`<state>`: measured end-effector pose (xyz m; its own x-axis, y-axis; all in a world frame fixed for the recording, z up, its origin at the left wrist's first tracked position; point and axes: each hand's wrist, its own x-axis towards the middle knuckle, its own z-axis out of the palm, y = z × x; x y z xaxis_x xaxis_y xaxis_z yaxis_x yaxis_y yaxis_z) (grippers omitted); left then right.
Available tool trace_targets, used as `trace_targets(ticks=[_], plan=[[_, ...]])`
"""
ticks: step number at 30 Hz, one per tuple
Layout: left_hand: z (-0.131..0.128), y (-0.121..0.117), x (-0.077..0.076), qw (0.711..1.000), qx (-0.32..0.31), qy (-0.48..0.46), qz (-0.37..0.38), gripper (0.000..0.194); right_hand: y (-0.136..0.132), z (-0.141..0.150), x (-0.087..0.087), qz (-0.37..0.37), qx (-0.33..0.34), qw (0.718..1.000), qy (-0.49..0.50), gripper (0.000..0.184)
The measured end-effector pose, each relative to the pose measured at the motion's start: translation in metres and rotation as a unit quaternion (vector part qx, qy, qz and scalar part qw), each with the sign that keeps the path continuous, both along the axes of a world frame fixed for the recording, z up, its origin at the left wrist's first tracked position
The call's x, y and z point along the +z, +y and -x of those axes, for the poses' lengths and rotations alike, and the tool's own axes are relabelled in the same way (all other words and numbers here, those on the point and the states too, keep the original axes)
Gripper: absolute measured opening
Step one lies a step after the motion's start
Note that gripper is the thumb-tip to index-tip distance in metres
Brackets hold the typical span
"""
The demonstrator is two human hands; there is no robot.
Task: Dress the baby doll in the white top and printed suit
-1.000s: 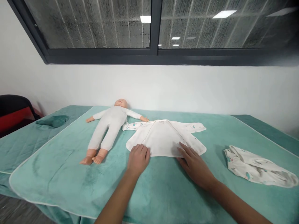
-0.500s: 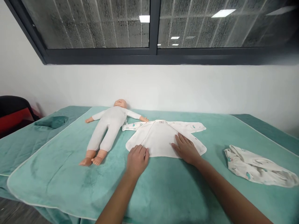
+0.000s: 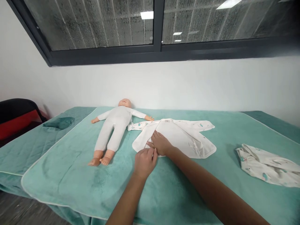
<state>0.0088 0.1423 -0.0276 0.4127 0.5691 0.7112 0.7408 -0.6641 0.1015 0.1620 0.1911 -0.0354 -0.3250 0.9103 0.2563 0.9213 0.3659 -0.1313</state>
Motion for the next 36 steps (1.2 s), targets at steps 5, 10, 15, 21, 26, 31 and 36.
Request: trace_targets(ticks=[5, 10, 15, 21, 26, 31, 36], plan=[[0.000, 0.001, -0.001, 1.000, -0.003, -0.013, -0.002, 0.029, -0.022, 0.009, 0.001, -0.014, 0.093, 0.995, 0.035, 0.059], [0.001, -0.001, -0.001, 0.999, -0.014, -0.030, -0.016, 0.031, -0.026, 0.009, 0.014, -0.018, 0.183, 0.978, 0.096, 0.059], [0.002, -0.001, -0.001, 0.999, -0.013, -0.029, -0.021, 0.028, -0.021, 0.010, 0.020, -0.003, 0.133, 0.975, 0.177, 0.036], [0.002, -0.001, -0.003, 1.000, -0.011, -0.026, -0.012, 0.027, -0.024, 0.006, 0.007, 0.007, -0.004, 0.997, 0.081, 0.048], [0.001, 0.000, -0.003, 1.000, -0.009, -0.022, -0.002, 0.029, -0.033, 0.005, 0.006, 0.030, 0.106, 0.989, 0.100, 0.058], [0.002, -0.001, -0.002, 0.999, -0.007, -0.039, -0.013, 0.031, -0.051, 0.013, 0.016, 0.027, 0.139, 0.972, 0.187, 0.045], [0.003, -0.002, 0.000, 0.999, -0.005, -0.049, -0.006, 0.031, -0.072, 0.025, 0.028, 0.009, 0.132, 0.971, 0.199, 0.044]])
